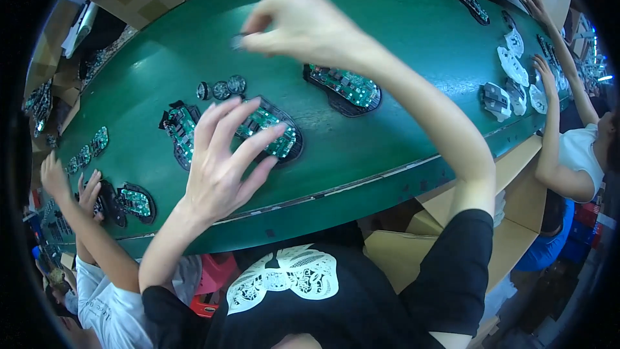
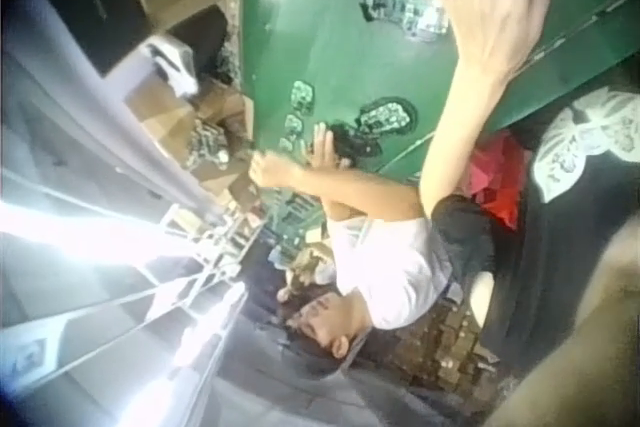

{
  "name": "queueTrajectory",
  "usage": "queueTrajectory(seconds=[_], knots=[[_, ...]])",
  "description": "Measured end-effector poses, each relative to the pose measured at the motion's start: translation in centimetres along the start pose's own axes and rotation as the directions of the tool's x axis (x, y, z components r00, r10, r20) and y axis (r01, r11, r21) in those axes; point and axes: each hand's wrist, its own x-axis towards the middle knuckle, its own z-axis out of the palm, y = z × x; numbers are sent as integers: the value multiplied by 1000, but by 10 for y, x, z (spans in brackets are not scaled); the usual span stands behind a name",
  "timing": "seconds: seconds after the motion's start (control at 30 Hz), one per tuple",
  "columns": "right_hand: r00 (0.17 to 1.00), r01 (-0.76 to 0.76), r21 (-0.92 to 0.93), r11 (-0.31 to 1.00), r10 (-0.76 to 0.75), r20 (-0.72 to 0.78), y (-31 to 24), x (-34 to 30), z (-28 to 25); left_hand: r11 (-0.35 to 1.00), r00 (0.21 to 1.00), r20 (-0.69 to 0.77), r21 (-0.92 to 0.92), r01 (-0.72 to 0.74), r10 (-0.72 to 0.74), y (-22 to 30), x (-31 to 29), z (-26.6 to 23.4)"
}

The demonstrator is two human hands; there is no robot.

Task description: The person unpacks mouse components from a box, snaps plastic casing pieces together, and installs scroll wheels onto computer mouse circuit boards along an assembly line.

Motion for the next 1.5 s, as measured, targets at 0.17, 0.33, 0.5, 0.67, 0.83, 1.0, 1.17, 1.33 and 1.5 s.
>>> queueTrajectory(seconds=[0.17, 0.33, 0.5, 0.67, 0.83, 1.0, 1.17, 1.33, 1.5], knots=[[925, -361, 70, 930, 367, -97, 58, -66, -58, 980, 998, 37, 196, 47, -55, 19, 66, 42], [863, -449, 211, 868, 483, -148, 71, -133, -51, 993, 990, 142, 111, -36, 20, 24, 86, 66], [919, -334, 79, 939, 343, -195, 57, -152, -25, 993, 958, 264, -55, -103, 114, 34, 81, 62], [918, -359, 123, 925, 374, -135, 58, -151, -24, 998, 957, 284, -19, -54, 57, 42, 84, 64], [961, -211, -39, 977, 200, -193, 62, -149, -13, 991, 947, 304, 37, -125, 108, 46, 90, 61], [976, -187, -264, 946, 147, -162, 56, -153, -19, 993, 954, 285, 46, -107, 89, 51, 89, 65], [985, -128, -368, 921, 76, -153, 47, -151, -29, 991, 966, 254, 113, -71, 40, 53, 93, 69], [987, 68, -459, 886, -127, -98, 62, -153, -22, 987, 965, 258, 131, -90, 53, 53, 96, 70], [999, 52, -459, 887, -40, 35, 53, -139, -41, 996, 957, 282, 34, -80, 67, 54, 102, 70]])
